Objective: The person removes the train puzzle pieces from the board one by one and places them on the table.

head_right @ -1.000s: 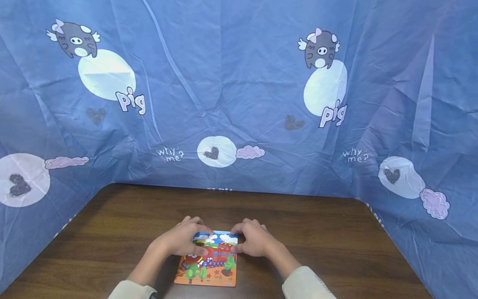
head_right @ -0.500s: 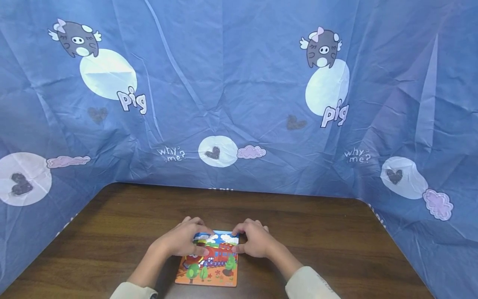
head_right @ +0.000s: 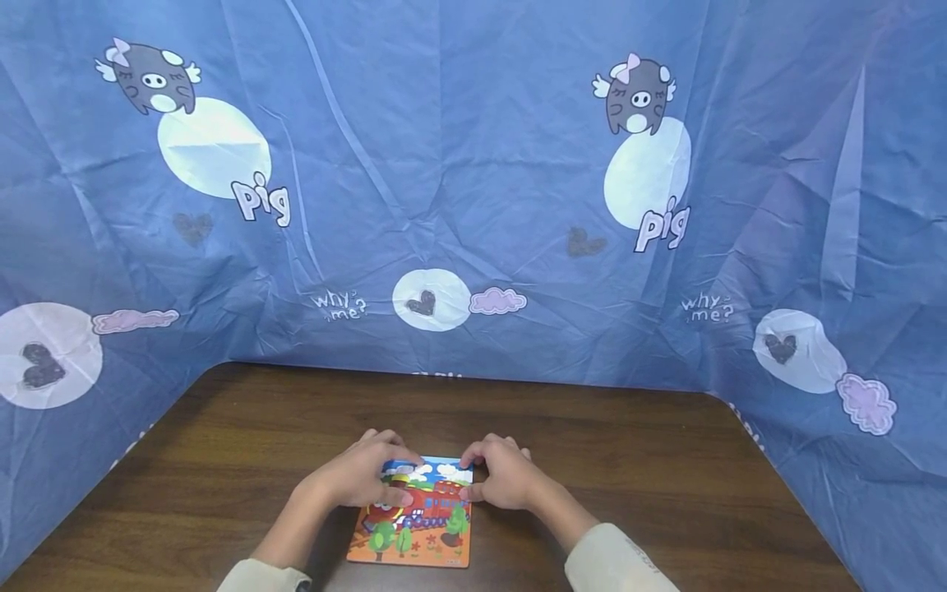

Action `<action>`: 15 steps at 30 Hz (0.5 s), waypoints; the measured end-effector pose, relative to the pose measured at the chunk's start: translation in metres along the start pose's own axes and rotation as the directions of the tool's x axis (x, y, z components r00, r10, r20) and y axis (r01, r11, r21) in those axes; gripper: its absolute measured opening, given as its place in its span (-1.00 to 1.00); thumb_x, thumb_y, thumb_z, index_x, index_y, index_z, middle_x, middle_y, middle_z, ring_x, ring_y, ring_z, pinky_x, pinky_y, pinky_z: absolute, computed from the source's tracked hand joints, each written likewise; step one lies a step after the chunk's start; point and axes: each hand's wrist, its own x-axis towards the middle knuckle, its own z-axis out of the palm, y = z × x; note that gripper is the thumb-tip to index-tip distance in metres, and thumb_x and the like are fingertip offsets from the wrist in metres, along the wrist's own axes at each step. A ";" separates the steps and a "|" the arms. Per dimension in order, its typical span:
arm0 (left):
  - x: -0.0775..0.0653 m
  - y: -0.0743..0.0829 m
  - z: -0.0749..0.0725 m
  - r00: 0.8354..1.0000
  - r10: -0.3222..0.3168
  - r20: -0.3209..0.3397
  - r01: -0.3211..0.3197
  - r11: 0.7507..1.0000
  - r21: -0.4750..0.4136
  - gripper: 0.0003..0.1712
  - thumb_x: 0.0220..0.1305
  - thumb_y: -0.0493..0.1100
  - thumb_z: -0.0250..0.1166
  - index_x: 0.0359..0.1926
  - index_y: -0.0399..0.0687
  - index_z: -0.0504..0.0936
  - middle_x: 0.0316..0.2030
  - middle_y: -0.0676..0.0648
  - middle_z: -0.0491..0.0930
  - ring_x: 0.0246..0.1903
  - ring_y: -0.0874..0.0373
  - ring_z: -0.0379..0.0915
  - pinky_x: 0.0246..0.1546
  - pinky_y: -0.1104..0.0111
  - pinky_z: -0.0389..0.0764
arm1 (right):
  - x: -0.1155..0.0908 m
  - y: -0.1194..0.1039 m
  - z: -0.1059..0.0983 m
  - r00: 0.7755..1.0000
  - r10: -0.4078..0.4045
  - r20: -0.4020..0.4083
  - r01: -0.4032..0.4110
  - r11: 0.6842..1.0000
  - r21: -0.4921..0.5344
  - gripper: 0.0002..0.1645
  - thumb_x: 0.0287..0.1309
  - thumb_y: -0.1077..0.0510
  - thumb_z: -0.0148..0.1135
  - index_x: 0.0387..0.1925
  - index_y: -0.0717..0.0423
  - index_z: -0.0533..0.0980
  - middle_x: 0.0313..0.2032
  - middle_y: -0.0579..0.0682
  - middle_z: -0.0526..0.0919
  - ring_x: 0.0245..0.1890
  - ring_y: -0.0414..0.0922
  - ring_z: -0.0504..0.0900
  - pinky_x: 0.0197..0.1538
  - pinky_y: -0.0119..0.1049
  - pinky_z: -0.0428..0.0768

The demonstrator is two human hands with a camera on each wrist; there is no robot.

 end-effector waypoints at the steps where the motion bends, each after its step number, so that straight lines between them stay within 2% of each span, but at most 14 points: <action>1: 0.000 0.000 0.000 1.000 0.000 0.001 0.000 1.000 -0.014 -0.44 0.02 0.01 0.63 0.09 0.10 0.76 0.07 -0.05 0.55 0.09 -0.04 0.35 0.14 -0.07 0.46 | 0.000 0.000 0.000 1.000 0.001 0.001 -0.001 1.000 0.004 -0.65 0.03 0.02 0.61 -0.15 -0.07 0.68 -0.18 -0.14 0.56 -0.07 -0.08 0.44 0.00 0.09 0.34; 9: 0.002 -0.009 -0.002 1.000 -0.016 0.023 0.019 0.993 -0.116 -0.43 0.01 -0.07 0.64 0.10 -0.02 0.74 0.14 -0.13 0.53 0.20 -0.15 0.32 0.22 -0.13 0.42 | 0.002 0.002 -0.002 1.000 0.017 0.008 -0.017 1.000 0.010 -0.66 0.00 0.04 0.63 -0.18 -0.09 0.65 -0.18 -0.14 0.55 -0.06 -0.09 0.45 0.02 0.12 0.36; 15: -0.002 -0.020 -0.003 1.000 0.003 -0.018 -0.005 0.993 -0.121 -0.37 -0.09 -0.10 0.69 0.07 -0.08 0.74 0.07 -0.12 0.58 0.16 -0.18 0.40 0.23 -0.10 0.42 | 0.003 0.000 -0.004 1.000 -0.005 0.017 0.005 1.000 0.011 -0.64 -0.04 0.04 0.64 -0.21 -0.08 0.64 -0.19 -0.14 0.55 -0.08 -0.10 0.46 0.02 0.14 0.36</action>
